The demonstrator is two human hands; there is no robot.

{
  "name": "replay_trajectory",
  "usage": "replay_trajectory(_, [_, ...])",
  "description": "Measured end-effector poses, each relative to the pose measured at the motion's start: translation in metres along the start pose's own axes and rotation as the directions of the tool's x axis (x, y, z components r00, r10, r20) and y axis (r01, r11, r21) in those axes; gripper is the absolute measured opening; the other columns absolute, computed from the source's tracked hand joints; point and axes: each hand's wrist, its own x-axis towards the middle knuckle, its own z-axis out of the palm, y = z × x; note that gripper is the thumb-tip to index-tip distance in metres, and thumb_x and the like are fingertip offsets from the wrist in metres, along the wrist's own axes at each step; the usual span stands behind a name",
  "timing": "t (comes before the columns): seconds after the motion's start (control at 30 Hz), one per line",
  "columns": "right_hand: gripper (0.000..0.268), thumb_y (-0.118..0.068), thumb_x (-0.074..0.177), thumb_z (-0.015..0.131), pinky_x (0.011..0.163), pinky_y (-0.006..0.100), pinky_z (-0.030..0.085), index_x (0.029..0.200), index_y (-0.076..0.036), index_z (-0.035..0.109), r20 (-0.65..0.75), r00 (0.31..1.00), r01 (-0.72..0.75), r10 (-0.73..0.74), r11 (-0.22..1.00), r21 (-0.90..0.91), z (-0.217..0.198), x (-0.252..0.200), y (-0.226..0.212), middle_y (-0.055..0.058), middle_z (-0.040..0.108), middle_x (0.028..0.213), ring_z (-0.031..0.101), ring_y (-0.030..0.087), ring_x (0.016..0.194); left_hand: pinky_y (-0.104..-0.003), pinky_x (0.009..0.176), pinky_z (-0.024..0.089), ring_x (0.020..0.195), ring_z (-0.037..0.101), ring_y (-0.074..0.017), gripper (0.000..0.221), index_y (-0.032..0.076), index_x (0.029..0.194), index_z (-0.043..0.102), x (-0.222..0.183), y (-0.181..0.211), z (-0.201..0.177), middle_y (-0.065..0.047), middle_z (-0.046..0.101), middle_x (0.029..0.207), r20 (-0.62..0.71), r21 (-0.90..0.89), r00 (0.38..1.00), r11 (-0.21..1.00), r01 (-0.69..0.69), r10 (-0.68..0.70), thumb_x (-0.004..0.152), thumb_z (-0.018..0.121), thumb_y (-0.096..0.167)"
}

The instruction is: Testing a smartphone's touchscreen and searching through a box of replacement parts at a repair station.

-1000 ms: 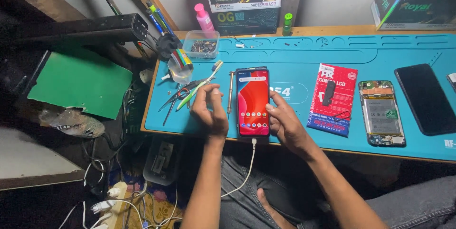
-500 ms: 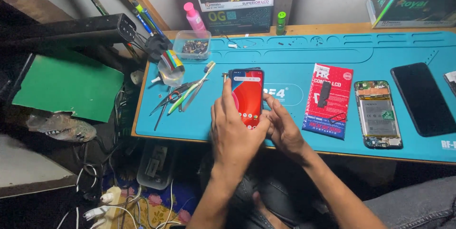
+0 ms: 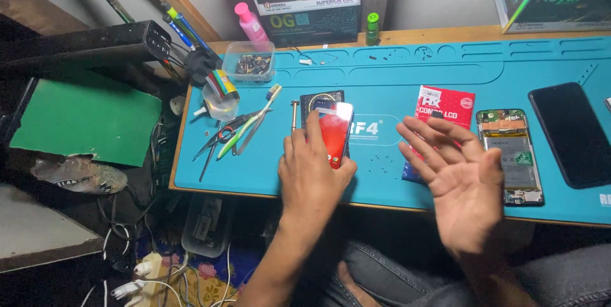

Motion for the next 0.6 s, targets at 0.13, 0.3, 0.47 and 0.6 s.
replay_trajectory(0.13, [0.072,-0.059,0.101,0.046,0.121,0.057,0.059,0.135,0.004,0.051,-0.082,0.992,0.079,-0.095,0.98,-0.18,-0.032,-0.013,-0.014,0.038,0.064,0.146,0.068,0.052,0.143,-0.053,0.097,0.051,0.127,0.057,-0.0379,0.078,0.009,0.155,0.048,-0.017,0.0,-0.002,-0.019,0.061,0.14,-0.094,0.035,0.986,0.99,-0.135,0.137,0.092,0.082,0.038])
replay_trajectory(0.3, [0.068,-0.057,0.099,0.046,0.119,0.059,0.053,0.141,-0.004,0.051,-0.206,0.974,-0.083,0.091,0.996,0.045,-0.044,-0.018,-0.022,0.037,0.061,0.153,0.063,0.05,0.146,-0.057,0.119,0.049,0.135,0.062,-0.0467,0.06,-0.002,0.147,0.055,-0.075,0.069,-0.016,-0.029,0.062,0.145,-0.375,-0.331,0.856,0.811,-0.482,0.356,0.102,0.071,0.034])
replay_trajectory(0.47, [0.075,-0.065,0.097,0.05,0.117,0.058,0.047,0.147,-0.009,0.052,-0.079,0.948,-0.25,0.308,0.875,0.413,-0.064,-0.037,-0.014,0.029,0.06,0.152,0.06,0.042,0.143,-0.068,0.15,0.026,0.178,0.047,-0.0529,0.078,0.024,0.166,0.05,-0.136,0.134,-0.002,-0.028,0.048,0.185,-0.135,-0.489,0.758,0.622,-0.611,0.638,0.113,0.011,0.066])
replay_trajectory(0.6, [0.09,-0.078,0.093,0.058,0.114,0.046,0.047,0.151,-0.009,0.053,0.179,0.891,-0.405,0.417,0.554,0.727,-0.091,-0.071,-0.013,0.009,0.066,0.133,0.063,0.026,0.128,-0.071,0.143,0.022,0.176,0.039,-0.0514,0.065,0.028,0.167,0.041,-0.116,0.152,0.008,-0.026,0.045,0.182,-0.106,-0.469,0.72,0.604,-0.644,0.686,0.112,0.034,0.061])
